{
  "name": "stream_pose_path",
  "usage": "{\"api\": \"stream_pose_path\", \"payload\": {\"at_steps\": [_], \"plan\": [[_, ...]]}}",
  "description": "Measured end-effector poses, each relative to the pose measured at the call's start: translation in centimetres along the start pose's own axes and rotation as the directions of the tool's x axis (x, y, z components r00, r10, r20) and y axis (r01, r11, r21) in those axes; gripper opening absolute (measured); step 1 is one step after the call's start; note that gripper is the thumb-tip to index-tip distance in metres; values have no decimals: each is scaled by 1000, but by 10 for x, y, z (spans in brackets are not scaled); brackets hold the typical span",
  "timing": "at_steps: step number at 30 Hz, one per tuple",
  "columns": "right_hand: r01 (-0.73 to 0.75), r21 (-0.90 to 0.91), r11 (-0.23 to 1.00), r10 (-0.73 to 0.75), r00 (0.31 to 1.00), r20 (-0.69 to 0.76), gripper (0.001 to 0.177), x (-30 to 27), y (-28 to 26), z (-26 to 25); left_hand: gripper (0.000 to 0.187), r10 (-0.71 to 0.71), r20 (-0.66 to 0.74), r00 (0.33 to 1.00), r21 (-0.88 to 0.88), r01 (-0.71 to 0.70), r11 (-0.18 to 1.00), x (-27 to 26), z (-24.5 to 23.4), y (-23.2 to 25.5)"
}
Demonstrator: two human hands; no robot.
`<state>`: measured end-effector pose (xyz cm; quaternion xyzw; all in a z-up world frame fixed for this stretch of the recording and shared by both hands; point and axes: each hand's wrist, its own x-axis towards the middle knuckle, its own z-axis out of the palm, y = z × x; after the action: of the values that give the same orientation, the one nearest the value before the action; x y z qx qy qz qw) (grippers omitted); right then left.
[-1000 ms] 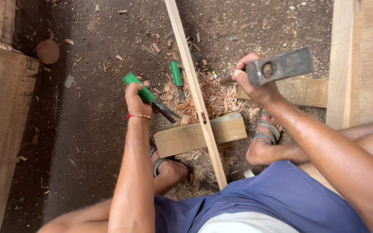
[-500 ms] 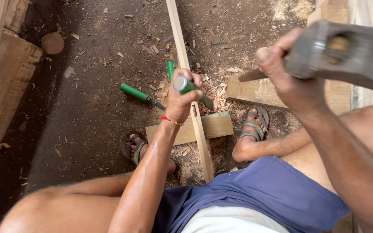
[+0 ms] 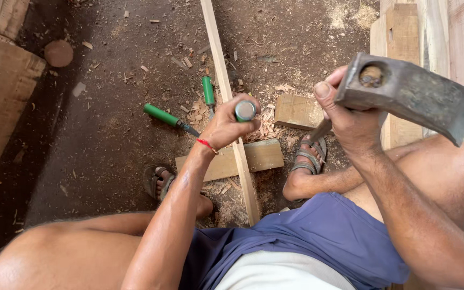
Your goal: The person carves a slot into a wooden plank using a chisel and a hammer while sitting on the ground.
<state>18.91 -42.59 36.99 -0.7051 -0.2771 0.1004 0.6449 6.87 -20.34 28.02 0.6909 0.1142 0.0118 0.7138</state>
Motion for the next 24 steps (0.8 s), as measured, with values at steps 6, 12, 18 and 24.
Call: {"api": "stream_pose_path", "payload": {"at_steps": [6, 12, 18, 24], "plan": [[-33, -166, 986, 33, 999, 0, 17, -7, 3, 1, 33, 101, 111, 989, 90, -111, 990, 6, 2, -18], [49, -249, 967, -37, 998, 52, 18, -7, 10, 4, 35, 71, 159, 985, 108, -88, 990, 9, -6, -34], [90, -386, 918, -17, 982, 188, 29, -6, 23, 2, 35, 18, 143, 990, 165, -42, 985, 9, -8, -37], [361, -564, 743, -142, 908, 394, 39, 0, 30, 18, 34, 100, 178, 979, 199, -135, 971, 13, -5, -50]]}}
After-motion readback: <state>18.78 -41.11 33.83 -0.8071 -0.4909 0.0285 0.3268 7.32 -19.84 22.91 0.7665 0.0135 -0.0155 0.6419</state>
